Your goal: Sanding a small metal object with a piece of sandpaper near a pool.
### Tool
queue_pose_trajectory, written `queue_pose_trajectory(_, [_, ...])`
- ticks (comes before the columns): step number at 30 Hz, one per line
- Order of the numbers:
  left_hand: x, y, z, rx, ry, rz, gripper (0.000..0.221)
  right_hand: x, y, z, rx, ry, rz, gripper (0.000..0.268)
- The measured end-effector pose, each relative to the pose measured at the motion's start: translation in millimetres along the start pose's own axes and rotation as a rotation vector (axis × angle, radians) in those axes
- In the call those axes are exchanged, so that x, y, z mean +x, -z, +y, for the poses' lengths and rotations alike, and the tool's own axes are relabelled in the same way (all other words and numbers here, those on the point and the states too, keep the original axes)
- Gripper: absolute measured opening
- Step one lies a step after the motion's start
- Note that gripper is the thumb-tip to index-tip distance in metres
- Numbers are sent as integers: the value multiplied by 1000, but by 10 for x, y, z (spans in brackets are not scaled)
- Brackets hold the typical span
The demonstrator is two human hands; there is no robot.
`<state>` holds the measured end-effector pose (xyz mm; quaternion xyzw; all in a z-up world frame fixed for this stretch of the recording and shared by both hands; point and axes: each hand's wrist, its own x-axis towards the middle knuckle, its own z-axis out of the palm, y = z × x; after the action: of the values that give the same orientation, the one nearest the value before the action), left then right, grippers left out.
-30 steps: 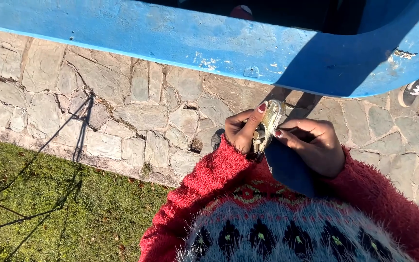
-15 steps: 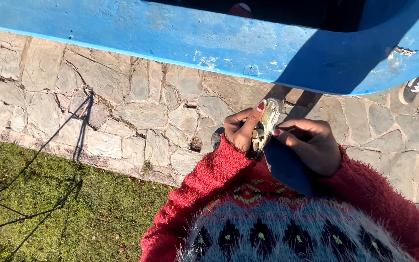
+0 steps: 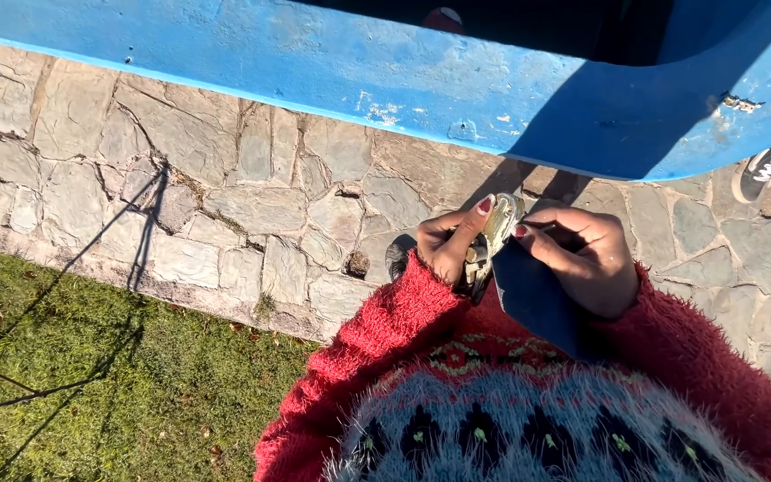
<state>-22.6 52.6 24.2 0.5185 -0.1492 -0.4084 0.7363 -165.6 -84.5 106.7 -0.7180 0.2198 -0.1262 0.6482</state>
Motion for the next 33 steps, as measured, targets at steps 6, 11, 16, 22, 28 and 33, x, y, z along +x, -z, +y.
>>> queue_pose_trajectory(6, [-62, -20, 118, -86, 79, 32, 32, -38, -58, -1, 79, -94, -109, 17])
queue_pose_trajectory(11, [-51, -7, -40, -23, -51, 45, 26, -56, -81, 5, 118, -136, -6, 15])
queue_pose_trajectory(16, [-92, -44, 161, -119, 41, 39, 26, -96, -83, 32, 85, -64, -86, 14])
queue_pose_trajectory(22, [-55, 97, -146, -40, -66, 2, 22, -68, -106, -76, 106, -17, -21, 13])
queue_pose_trajectory(28, [-133, -118, 387, -25, 127, 28, 25, -82, -56, -39, 108, -150, 20, 16])
queue_pose_trajectory(33, [-85, -117, 262, -70, 66, 112, 33, -111, -120, 104, 90, -143, -103, 16])
